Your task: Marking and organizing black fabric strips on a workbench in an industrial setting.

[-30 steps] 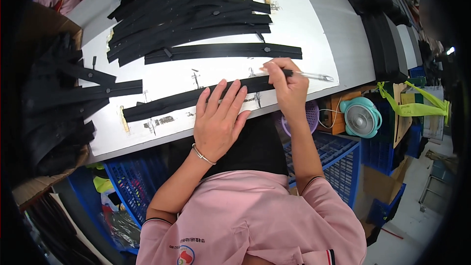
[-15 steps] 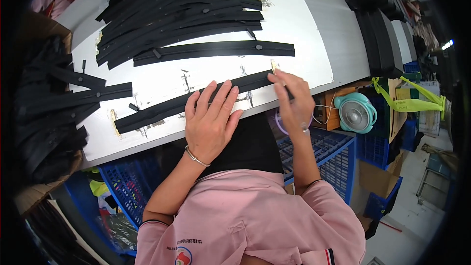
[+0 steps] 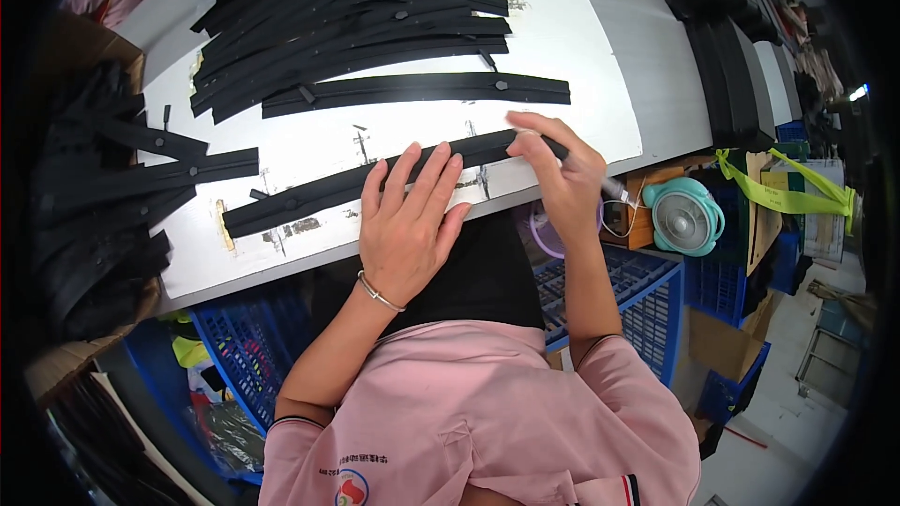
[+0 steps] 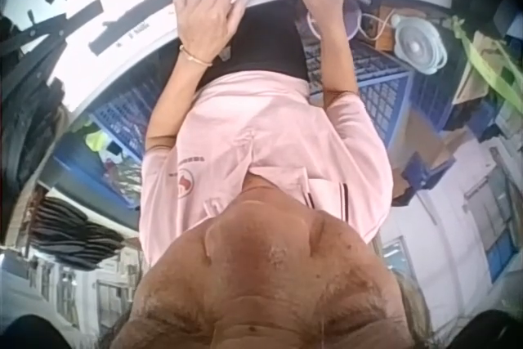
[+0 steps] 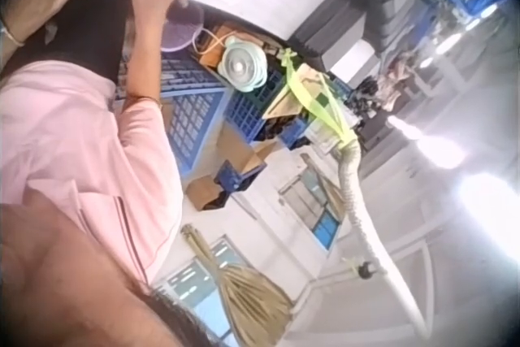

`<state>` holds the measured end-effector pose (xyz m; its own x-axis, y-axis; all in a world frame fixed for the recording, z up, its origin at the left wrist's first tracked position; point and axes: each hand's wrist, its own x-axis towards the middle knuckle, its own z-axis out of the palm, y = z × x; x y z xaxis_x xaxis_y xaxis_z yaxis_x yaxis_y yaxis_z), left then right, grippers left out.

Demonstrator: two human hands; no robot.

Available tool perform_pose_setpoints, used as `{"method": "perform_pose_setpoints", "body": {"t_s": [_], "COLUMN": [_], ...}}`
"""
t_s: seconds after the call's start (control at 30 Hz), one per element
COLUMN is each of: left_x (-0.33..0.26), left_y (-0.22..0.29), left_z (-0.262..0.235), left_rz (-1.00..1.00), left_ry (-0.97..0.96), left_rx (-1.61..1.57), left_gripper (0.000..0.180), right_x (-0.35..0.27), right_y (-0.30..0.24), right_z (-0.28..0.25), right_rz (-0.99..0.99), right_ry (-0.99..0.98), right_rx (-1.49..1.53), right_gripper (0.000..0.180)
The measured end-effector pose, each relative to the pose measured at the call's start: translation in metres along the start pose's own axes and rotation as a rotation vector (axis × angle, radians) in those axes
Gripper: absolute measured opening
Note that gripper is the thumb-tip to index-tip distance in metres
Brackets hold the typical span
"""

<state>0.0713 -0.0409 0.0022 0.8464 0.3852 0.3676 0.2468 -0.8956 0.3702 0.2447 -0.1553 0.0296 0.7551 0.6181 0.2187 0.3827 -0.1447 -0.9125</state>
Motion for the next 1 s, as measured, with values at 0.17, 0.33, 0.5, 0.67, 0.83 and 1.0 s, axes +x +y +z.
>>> {"method": "perform_pose_setpoints", "body": {"t_s": [0.17, 0.33, 0.5, 0.67, 0.83, 1.0], "left_x": [0.001, 0.000, 0.000, 0.000, -0.001, -0.001], "left_y": [0.000, 0.000, -0.001, -0.001, -0.001, 0.000], "left_z": [0.000, 0.002, 0.002, 0.002, 0.002, 0.002], "left_rz": [-0.017, -0.011, -0.006, -0.005, -0.008, -0.013], "left_ry": [-0.011, 0.008, 0.018, 0.018, 0.011, 0.018], "left_rx": [-0.016, -0.016, -0.014, -0.010, -0.011, -0.010], "left_gripper": [0.050, 0.049, 0.049, 0.050, 0.050, 0.050], "right_x": [0.017, 0.014, 0.014, 0.014, 0.014, 0.013], "right_y": [0.011, 0.016, 0.016, 0.019, 0.023, 0.021], "right_z": [0.025, 0.027, 0.027, 0.031, 0.026, 0.020], "right_rz": [0.016, -0.053, -0.060, -0.177, -0.112, -0.090], "right_ry": [-0.082, -0.082, -0.103, -0.080, -0.100, -0.206], "right_rx": [0.039, -0.052, -0.051, -0.081, -0.004, -0.044], "right_gripper": [0.012, 0.014, 0.015, 0.016, 0.020, 0.022]}}
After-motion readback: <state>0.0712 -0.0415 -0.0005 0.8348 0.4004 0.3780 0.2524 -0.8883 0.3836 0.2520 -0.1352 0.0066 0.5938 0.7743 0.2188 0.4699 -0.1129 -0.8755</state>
